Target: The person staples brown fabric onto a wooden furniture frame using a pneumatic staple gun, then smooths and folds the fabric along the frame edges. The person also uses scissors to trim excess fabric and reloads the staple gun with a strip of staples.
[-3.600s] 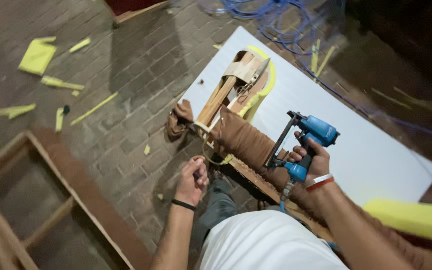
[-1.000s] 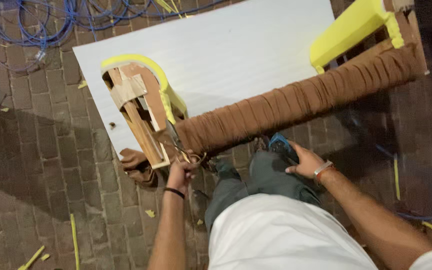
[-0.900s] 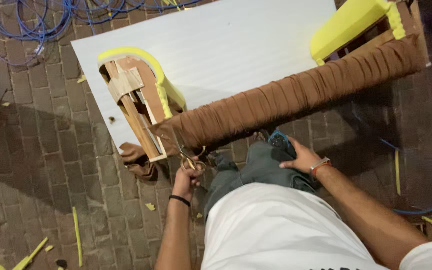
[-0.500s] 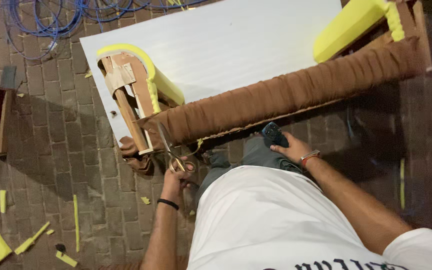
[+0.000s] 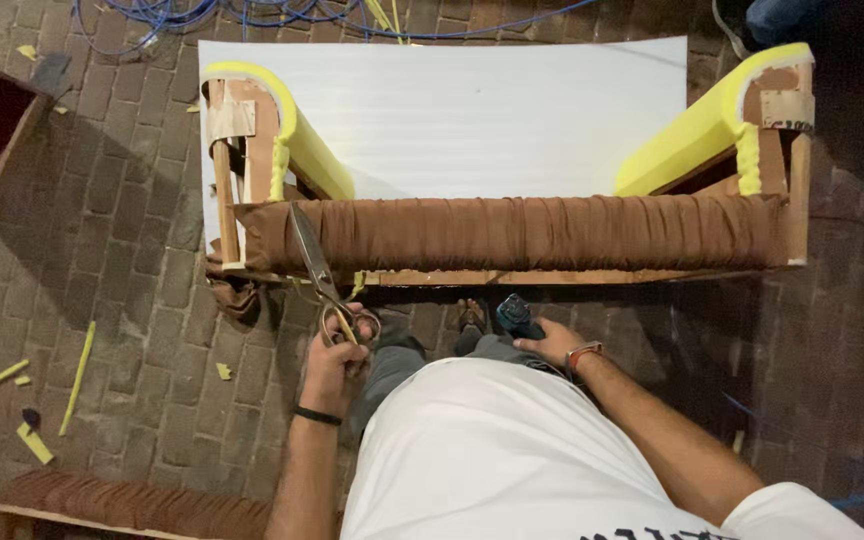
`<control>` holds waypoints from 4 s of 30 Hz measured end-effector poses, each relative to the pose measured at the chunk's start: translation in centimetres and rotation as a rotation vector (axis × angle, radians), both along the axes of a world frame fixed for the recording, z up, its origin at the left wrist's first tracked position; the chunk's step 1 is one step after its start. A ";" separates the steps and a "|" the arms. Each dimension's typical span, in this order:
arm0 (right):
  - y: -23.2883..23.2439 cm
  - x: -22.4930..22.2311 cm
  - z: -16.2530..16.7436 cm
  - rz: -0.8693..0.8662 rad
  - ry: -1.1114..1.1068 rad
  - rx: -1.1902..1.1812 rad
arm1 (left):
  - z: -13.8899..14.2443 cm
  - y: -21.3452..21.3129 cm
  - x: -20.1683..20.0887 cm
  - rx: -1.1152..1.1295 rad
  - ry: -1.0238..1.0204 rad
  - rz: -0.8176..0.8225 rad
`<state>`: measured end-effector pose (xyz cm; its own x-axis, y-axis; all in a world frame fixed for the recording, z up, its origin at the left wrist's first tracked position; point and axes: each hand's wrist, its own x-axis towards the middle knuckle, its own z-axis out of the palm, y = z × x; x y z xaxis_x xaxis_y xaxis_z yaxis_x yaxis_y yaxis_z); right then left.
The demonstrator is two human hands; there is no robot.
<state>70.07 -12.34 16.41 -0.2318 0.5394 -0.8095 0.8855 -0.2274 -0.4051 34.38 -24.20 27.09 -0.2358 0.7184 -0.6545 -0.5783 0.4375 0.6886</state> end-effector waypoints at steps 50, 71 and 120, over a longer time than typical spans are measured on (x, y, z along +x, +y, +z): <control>-58.1 53.0 3.0 -2.118 -0.050 1.272 | -1.5 -11.2 58.9 0.056 0.196 -1.337; -54.7 80.0 8.8 -2.471 0.814 1.348 | -12.6 -1.7 92.9 0.223 0.090 -1.638; -32.2 102.0 6.9 0.859 0.635 -0.157 | -5.0 -59.1 146.1 0.031 0.129 1.340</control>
<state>172.09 -44.52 23.31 -0.8850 -0.1031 -0.4539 0.4119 0.2809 -0.8669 180.53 -83.30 22.06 -0.8210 -0.0978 -0.5625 -0.4762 -0.4264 0.7691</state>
